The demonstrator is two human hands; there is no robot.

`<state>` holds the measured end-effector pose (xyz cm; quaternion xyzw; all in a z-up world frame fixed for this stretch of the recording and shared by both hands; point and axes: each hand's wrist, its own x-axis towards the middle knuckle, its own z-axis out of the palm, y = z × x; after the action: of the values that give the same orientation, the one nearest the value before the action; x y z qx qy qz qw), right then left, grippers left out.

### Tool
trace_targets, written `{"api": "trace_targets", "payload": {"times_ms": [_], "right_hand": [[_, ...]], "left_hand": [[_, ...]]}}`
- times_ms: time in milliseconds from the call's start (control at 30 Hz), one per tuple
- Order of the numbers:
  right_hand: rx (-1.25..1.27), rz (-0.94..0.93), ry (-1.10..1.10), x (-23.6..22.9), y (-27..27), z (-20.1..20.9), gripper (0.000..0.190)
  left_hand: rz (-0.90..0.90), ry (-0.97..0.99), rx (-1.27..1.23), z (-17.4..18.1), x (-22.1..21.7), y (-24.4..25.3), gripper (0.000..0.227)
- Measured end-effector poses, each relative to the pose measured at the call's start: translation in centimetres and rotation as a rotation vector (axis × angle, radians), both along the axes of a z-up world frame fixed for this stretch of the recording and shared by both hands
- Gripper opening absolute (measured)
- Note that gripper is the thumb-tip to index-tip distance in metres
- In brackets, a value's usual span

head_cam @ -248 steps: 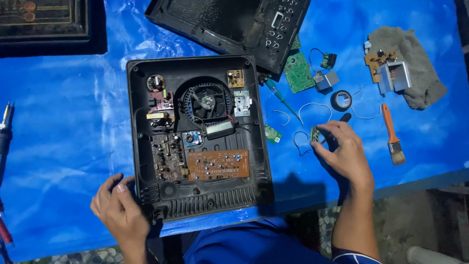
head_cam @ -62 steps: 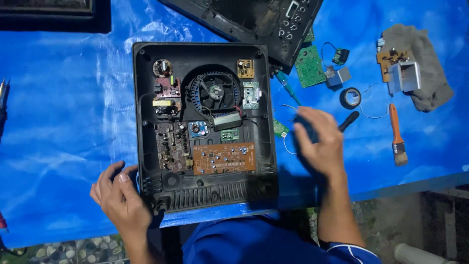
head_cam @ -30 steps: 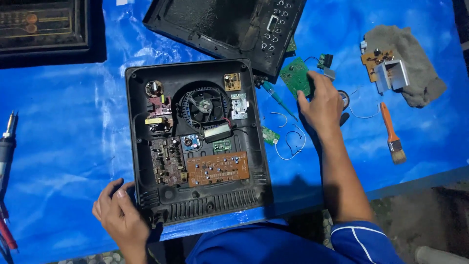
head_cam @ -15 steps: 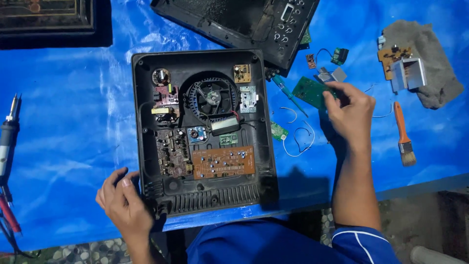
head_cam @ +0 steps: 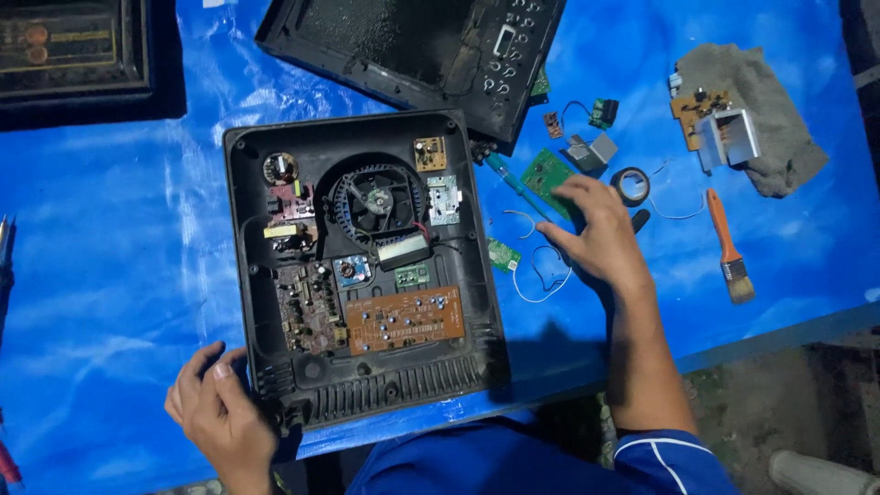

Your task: Reassembling the internal components of an induction cooker, including circuit boards and wiring.

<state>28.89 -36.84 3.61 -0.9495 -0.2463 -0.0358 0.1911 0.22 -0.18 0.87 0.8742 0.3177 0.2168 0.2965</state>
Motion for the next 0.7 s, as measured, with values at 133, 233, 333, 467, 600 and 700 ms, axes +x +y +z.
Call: {"api": "trace_targets", "payload": {"times_ms": [133,233,333,467,600,700], "right_hand": [[0.102,0.023,0.088,-0.3,0.4,1.8,0.032],[0.171,0.043,-0.024,0.9,-0.2,1.8,0.023],[0.152,-0.128,-0.414,2.8,-1.2,1.6,0.022],[0.118,-0.112,-0.340,4.8,-2.2,0.8,0.056],[0.182,-0.122,-0.174,4.6,-2.9,-0.3,0.040],[0.245,-0.113,-0.120,2.6,-3.2,2.2,0.039]], "left_hand": [[-0.009,-0.003,-0.001,-0.5,-0.2,0.2,0.036],[-0.019,-0.013,0.011,-0.8,-0.4,0.3,0.035],[-0.020,0.002,0.021,-1.4,-0.6,0.5,0.035],[-0.015,-0.008,0.041,-1.7,-0.7,0.5,0.032],[0.013,0.015,0.035,-2.2,-0.8,0.5,0.035],[0.028,0.021,0.053,-2.0,-0.6,0.3,0.033]]}}
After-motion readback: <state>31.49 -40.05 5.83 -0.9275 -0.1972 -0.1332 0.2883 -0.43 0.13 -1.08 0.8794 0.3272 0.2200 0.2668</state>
